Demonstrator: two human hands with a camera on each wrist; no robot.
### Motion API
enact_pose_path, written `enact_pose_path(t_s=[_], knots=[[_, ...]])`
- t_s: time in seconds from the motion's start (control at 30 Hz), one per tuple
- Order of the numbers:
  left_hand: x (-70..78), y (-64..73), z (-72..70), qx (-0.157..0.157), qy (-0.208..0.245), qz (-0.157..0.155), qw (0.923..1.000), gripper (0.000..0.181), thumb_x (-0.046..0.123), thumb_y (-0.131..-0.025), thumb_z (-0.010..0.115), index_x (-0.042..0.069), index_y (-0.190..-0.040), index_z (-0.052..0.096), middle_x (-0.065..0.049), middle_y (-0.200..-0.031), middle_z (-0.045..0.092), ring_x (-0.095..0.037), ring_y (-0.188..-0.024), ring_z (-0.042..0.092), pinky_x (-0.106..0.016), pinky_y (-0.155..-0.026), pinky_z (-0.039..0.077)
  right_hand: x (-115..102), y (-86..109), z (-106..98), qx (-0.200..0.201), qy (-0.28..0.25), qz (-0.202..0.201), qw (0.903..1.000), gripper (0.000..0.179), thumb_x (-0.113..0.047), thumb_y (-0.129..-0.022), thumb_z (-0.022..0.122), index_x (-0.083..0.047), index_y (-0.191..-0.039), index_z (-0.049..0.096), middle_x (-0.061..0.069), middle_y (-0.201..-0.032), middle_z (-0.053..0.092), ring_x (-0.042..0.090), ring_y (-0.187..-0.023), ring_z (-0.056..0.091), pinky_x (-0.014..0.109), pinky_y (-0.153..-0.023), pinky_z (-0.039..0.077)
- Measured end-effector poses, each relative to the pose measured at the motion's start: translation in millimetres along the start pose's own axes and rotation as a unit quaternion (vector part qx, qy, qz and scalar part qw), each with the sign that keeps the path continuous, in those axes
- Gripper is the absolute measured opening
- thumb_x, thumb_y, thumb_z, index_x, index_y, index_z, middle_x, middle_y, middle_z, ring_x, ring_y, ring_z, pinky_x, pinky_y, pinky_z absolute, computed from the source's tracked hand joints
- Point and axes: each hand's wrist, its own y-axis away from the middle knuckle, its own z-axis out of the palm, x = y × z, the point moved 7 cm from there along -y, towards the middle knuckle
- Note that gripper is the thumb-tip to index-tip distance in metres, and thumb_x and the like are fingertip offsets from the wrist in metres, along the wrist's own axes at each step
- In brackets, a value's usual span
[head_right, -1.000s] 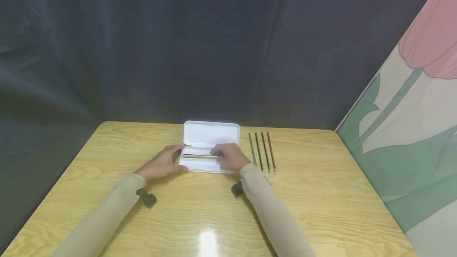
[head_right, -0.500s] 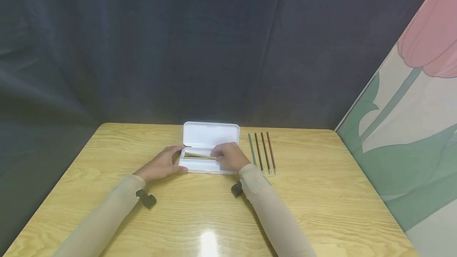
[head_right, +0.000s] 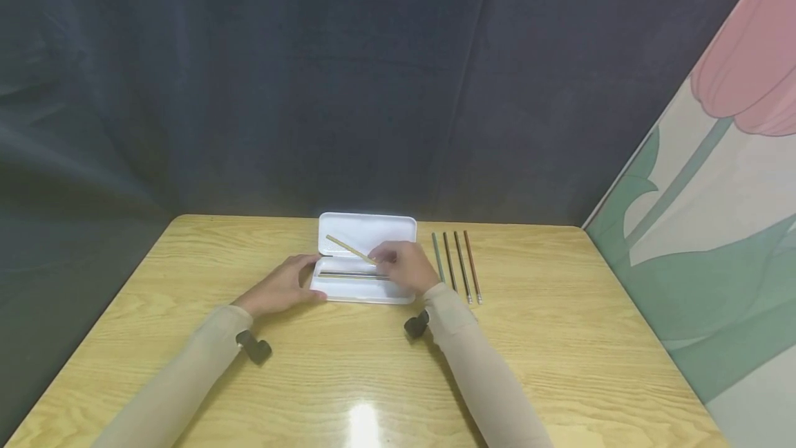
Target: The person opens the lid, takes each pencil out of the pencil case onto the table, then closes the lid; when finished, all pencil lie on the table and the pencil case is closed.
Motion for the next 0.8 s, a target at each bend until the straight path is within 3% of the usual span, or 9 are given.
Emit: enact_pose_path(t_s=[0.2, 0.37, 0.57, 0.8], knots=[[0.0, -0.7, 0.6, 0.001, -0.001, -0.002, 1.0000, 0.090, 0.046, -0.082, 0.083, 0.016, -0.156, 0.040, -0.011, -0.161, 0.039, -0.032, -0.152, 0.032, -0.054, -0.124, 0.029, 4.6, 0.7, -13.8, 0.020, -0.085, 0.021, 0.9960, 0.027, -0.001, -0.092, 0.069, -0.014, -0.115, 0.075, 0.009, -0.096, 0.072, 0.014, -0.082, 0.067, 0.024, -0.070, 0.056], [-0.9, -1.6, 0.8, 0.002, -0.003, 0.000, 1.0000, 0.089, 0.045, -0.083, 0.082, 0.016, -0.156, 0.039, -0.011, -0.161, 0.039, -0.032, -0.153, 0.032, -0.055, -0.124, 0.029, 13.6, 2.1, -27.7, 0.050, -0.178, 0.051, 0.9814, 0.032, 0.002, -0.093, 0.067, -0.008, -0.123, 0.071, 0.013, -0.100, 0.068, 0.013, -0.083, 0.065, 0.021, -0.072, 0.054], [-0.3, -0.6, 0.9, -0.005, 0.002, -0.006, 1.0000, 0.090, 0.047, -0.083, 0.081, 0.018, -0.157, 0.038, -0.010, -0.162, 0.037, -0.032, -0.153, 0.030, -0.056, -0.124, 0.029, 20.8, 9.0, -53.7, 0.099, -0.243, 0.072, 0.9622, 0.035, 0.004, -0.092, 0.065, 0.001, -0.126, 0.067, 0.002, -0.094, 0.066, 0.006, -0.083, 0.063, 0.017, -0.076, 0.054], [2.0, -1.6, -0.2, -0.008, -0.003, -0.007, 0.9999, 0.091, 0.048, -0.084, 0.081, 0.019, -0.158, 0.037, -0.010, -0.163, 0.035, -0.032, -0.154, 0.029, -0.056, -0.124, 0.029, 40.2, 23.3, -95.8, 0.148, -0.259, 0.082, 0.9510, 0.037, 0.005, -0.094, 0.062, 0.011, -0.130, 0.058, -0.012, -0.084, 0.065, 0.001, -0.077, 0.061, 0.017, -0.072, 0.055]])
